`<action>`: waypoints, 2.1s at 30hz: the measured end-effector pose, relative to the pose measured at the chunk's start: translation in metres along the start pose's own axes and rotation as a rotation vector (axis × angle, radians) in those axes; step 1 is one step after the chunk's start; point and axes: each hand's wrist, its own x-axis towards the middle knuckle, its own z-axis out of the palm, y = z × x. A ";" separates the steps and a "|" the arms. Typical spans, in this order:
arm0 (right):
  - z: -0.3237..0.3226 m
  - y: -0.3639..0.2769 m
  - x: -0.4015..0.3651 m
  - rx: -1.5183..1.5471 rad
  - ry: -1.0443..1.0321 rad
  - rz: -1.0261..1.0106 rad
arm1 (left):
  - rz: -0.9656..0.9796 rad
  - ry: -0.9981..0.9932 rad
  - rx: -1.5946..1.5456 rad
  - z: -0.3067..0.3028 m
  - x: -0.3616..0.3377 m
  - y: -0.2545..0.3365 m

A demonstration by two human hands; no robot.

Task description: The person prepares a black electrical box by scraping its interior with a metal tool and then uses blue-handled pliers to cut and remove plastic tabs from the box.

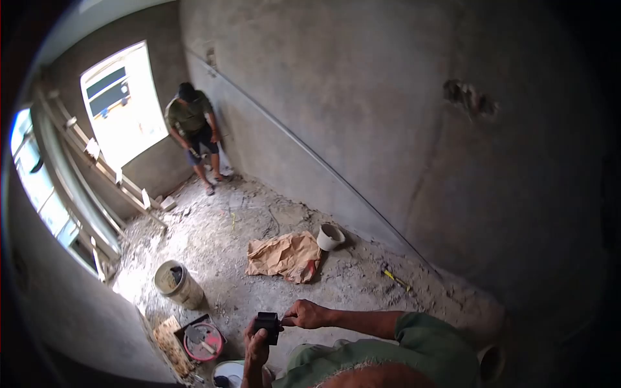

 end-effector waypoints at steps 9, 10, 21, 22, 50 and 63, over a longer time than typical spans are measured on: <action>0.021 -0.006 -0.021 -0.081 0.231 -0.098 | 0.080 -0.099 -0.079 -0.011 0.007 -0.015; 0.023 -0.008 -0.026 -0.403 0.302 -0.229 | 0.080 -0.116 -0.082 -0.009 0.008 -0.015; 0.008 0.018 -0.057 -0.512 0.307 -0.235 | -0.054 -0.198 -0.112 0.028 0.016 -0.024; 0.006 0.016 -0.061 -0.448 0.265 -0.204 | -0.051 -0.226 -0.075 0.029 0.018 -0.024; -0.047 -0.022 -0.071 -0.630 0.524 -0.434 | -0.180 0.030 -0.660 0.088 0.041 0.002; -0.057 -0.065 -0.064 -0.389 0.376 -0.295 | -0.249 -0.021 -0.991 0.084 0.026 0.011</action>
